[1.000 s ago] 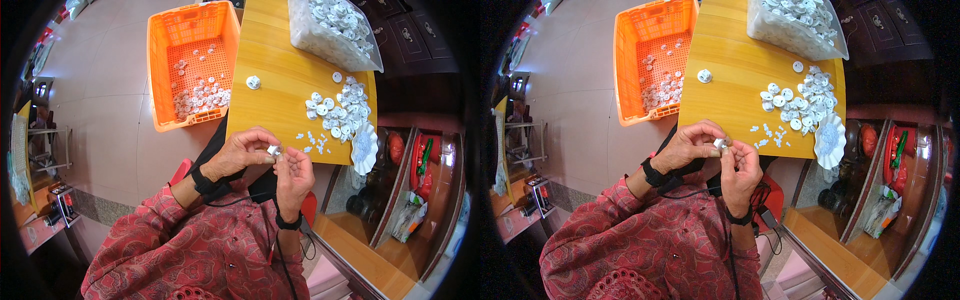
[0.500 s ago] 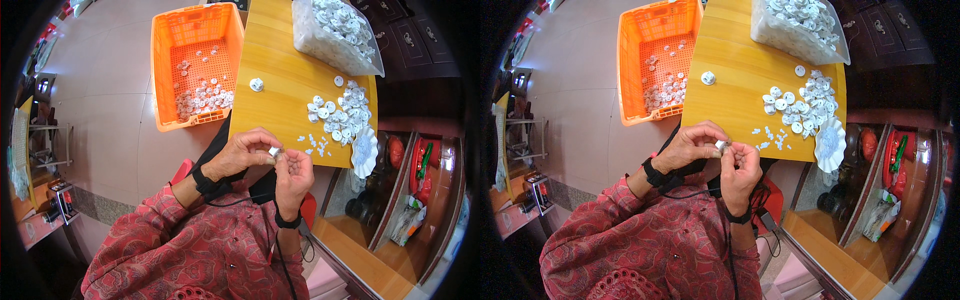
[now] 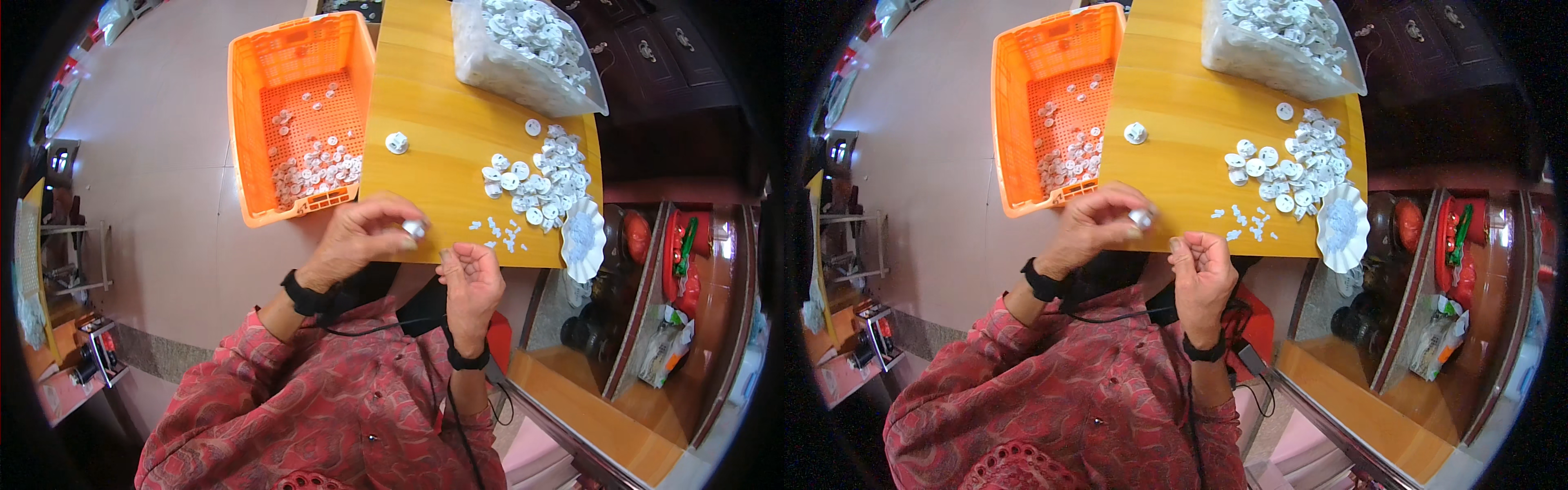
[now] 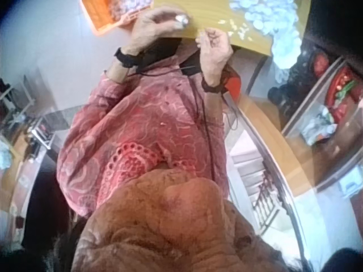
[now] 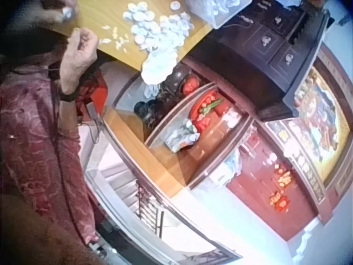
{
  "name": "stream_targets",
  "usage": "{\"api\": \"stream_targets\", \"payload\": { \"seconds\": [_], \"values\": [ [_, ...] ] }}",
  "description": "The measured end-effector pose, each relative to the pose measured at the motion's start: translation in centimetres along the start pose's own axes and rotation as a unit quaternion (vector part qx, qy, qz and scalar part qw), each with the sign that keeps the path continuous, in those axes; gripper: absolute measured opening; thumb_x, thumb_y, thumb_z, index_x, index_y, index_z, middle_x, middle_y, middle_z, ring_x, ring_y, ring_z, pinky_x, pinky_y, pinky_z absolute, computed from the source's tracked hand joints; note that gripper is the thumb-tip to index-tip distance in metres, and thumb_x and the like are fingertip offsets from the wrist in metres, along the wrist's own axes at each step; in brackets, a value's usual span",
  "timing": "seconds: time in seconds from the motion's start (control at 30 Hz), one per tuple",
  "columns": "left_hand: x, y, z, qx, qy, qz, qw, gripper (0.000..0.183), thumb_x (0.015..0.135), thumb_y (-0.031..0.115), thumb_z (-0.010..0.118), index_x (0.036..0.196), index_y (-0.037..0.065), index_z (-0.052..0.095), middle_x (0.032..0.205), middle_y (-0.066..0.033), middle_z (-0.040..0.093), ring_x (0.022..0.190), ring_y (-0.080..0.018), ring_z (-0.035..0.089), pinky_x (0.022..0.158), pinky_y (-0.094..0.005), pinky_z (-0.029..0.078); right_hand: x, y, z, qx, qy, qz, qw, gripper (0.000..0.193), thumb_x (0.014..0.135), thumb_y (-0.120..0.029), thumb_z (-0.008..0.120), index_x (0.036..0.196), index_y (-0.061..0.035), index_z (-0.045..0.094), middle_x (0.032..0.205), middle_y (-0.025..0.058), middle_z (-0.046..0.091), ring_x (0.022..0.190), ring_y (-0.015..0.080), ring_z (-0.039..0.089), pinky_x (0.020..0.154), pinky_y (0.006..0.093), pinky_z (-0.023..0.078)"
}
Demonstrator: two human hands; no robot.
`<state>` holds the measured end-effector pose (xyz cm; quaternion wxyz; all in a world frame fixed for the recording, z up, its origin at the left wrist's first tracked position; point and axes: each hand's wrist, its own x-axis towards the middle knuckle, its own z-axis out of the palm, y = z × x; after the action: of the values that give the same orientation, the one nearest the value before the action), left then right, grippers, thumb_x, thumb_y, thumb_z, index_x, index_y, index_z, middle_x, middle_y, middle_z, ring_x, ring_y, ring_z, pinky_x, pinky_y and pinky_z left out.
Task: Assembling small plastic shoe components by hand at a workstation.
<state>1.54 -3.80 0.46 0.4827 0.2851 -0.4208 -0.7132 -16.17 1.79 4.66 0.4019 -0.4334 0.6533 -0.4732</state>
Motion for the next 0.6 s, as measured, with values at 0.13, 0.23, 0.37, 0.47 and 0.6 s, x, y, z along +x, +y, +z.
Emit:
{"api": "stream_targets", "payload": {
  "seconds": [0.13, 0.23, 0.37, 0.47, 0.6],
  "values": [
    [1.1, 0.1, -2.8, -0.090, 0.144, 0.058, 0.984, 0.026, 0.086, -0.002, 0.069, 0.112, 0.000, 0.064, 0.103, -0.0094, 0.067, 0.097, -0.0188, 0.066, 0.089, -0.0315, 0.055, 1.7, 2.1, -3.1, -0.150, 0.028, -0.037, 0.988, 0.013, 0.092, -0.007, 0.066, 0.095, 0.0042, 0.059, 0.082, 0.0103, 0.067, 0.068, 0.0125, 0.065, 0.061, 0.0271, 0.052],
    [1.7, 0.5, -5.3, -0.132, 0.286, 0.070, 0.946, 0.026, 0.089, 0.001, 0.068, 0.114, -0.002, 0.062, 0.104, -0.0114, 0.067, 0.095, -0.0212, 0.067, 0.088, -0.0332, 0.057, 2.7, 3.5, -5.0, -0.241, 0.065, -0.093, 0.964, 0.010, 0.089, -0.004, 0.064, 0.093, 0.0036, 0.061, 0.082, 0.0156, 0.067, 0.071, 0.0234, 0.067, 0.065, 0.0343, 0.053],
    [1.5, -0.1, -9.5, -0.175, 0.377, 0.061, 0.908, 0.026, 0.090, 0.007, 0.069, 0.110, -0.008, 0.059, 0.104, -0.0145, 0.065, 0.097, -0.0249, 0.067, 0.090, -0.0328, 0.057, 2.7, 4.1, -6.4, -0.309, 0.086, -0.133, 0.938, 0.007, 0.087, -0.002, 0.064, 0.091, 0.0015, 0.061, 0.084, 0.0167, 0.064, 0.078, 0.0329, 0.065, 0.069, 0.0403, 0.051],
    [1.4, -1.5, -12.1, -0.157, 0.393, 0.031, 0.905, 0.034, 0.090, 0.008, 0.070, 0.115, -0.010, 0.056, 0.106, -0.0153, 0.062, 0.098, -0.0265, 0.067, 0.091, -0.0329, 0.057, 1.9, 4.2, -6.4, -0.349, 0.072, -0.146, 0.923, 0.007, 0.086, -0.003, 0.064, 0.093, 0.0000, 0.062, 0.087, 0.0157, 0.063, 0.081, 0.0339, 0.063, 0.071, 0.0418, 0.051],
    [1.4, -1.6, -10.8, -0.143, 0.417, 0.008, 0.898, 0.041, 0.091, 0.010, 0.070, 0.121, -0.011, 0.051, 0.108, -0.0158, 0.060, 0.098, -0.0255, 0.067, 0.088, -0.0326, 0.058, 1.6, 4.8, -5.7, -0.403, 0.065, -0.227, 0.884, 0.013, 0.086, -0.005, 0.063, 0.100, -0.0024, 0.066, 0.094, 0.0146, 0.059, 0.086, 0.0348, 0.061, 0.072, 0.0435, 0.050]
  ]
}}
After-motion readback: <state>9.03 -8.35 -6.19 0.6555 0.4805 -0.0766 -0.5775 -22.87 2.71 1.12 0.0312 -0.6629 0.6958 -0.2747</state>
